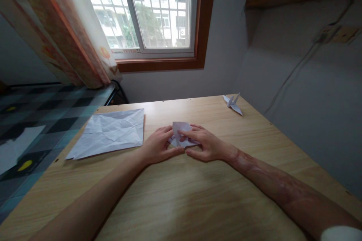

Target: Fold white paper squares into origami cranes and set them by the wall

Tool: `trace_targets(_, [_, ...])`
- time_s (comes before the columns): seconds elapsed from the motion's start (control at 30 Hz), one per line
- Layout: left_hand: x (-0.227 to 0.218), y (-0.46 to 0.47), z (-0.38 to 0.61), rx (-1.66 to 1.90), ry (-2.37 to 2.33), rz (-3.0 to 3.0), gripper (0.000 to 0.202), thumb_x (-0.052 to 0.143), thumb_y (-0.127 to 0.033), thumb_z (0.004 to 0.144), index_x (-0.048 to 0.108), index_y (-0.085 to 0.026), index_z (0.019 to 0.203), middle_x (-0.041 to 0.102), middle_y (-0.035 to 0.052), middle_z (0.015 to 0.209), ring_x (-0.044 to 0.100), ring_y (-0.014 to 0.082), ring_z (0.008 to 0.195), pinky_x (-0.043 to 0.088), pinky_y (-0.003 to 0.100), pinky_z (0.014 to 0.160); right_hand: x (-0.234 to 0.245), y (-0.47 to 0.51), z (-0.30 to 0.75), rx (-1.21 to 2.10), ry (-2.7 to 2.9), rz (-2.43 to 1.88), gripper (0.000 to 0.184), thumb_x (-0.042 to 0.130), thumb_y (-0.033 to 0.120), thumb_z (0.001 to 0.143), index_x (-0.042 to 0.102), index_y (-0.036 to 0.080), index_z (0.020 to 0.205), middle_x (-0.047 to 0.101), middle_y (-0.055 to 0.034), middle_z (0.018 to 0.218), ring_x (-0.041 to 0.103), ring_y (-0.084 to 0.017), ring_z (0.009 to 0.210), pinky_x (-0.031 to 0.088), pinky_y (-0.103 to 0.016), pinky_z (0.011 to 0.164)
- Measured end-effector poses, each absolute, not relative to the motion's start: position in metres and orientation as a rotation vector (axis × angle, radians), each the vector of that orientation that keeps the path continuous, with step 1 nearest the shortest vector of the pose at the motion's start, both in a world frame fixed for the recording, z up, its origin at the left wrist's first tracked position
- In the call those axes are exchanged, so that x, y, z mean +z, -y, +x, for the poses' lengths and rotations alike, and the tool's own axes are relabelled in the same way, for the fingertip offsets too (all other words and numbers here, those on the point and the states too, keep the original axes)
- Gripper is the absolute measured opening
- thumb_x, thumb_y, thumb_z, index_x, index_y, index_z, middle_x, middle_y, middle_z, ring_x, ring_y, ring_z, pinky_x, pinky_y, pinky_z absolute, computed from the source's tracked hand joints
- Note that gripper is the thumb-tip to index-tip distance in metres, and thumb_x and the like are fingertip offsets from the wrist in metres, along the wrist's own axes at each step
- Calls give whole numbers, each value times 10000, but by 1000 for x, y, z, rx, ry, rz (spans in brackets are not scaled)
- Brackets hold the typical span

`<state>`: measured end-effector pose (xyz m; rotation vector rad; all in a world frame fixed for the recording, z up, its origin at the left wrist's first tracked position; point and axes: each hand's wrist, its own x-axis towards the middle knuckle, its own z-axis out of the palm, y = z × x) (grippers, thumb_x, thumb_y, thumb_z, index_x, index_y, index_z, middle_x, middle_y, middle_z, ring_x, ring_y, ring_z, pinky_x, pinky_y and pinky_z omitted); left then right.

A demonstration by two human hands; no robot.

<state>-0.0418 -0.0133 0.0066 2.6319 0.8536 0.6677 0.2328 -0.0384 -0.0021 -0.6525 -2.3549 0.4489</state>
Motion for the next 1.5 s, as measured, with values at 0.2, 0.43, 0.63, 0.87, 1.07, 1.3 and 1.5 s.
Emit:
trace_targets(0.2, [4,11,-38,741,-930,2515,216,669,-434,1050,763,-245,1095,769,89,1232,739,248,1085,573,368,979,-1,37,229,373,2306,-758,239,781,379,993,758,250,1192,827,-67,1155,759,-247,1141,435,-490,1267])
trace_targets(0.43, [7,12,-37,783,-893,2460,254,584,-368,1076,773,-228,982,770,88,1118,728,229,980,581,325,888,-5,35,228,343,2343,-702,138,687,249,1037,740,272,912,850,10,1046,786,-195,1031,389,-477,1293])
trace_targets(0.63, [0,7,-40,846,-907,2310,266,588,-354,1068,778,-194,973,792,82,1057,732,241,972,583,345,896,-13,33,228,381,2279,-766,226,679,176,988,701,252,1199,815,-26,1076,761,-213,1030,407,-490,1283])
trace_targets(0.87, [-5,3,-42,877,-1006,2195,381,599,-479,1075,792,-172,959,801,65,987,709,228,903,566,337,864,-13,32,227,365,2283,-707,362,685,134,959,655,252,1300,765,-68,1134,706,-256,1064,490,-502,1180])
trace_targets(1.07, [-5,1,-40,974,-1057,2151,488,543,-535,1104,753,-178,846,749,50,869,665,204,820,530,312,781,-13,32,227,413,2237,-761,664,707,151,980,472,242,1594,736,-57,1078,692,-256,1023,515,-488,1131])
trace_targets(1.3, [-6,1,-40,978,-1091,2122,383,651,-489,1053,748,-173,858,698,25,827,604,176,760,485,286,704,-16,29,227,512,2203,-779,470,638,157,1060,536,220,1515,728,-47,1016,682,-243,1026,531,-421,1054])
trace_targets(1.5, [-5,3,-41,904,-1025,2116,292,764,-462,981,821,-177,1002,740,77,1000,677,217,899,551,329,820,-13,32,227,503,2221,-780,352,676,185,1036,593,204,1377,707,-29,957,665,-235,964,519,-436,1051])
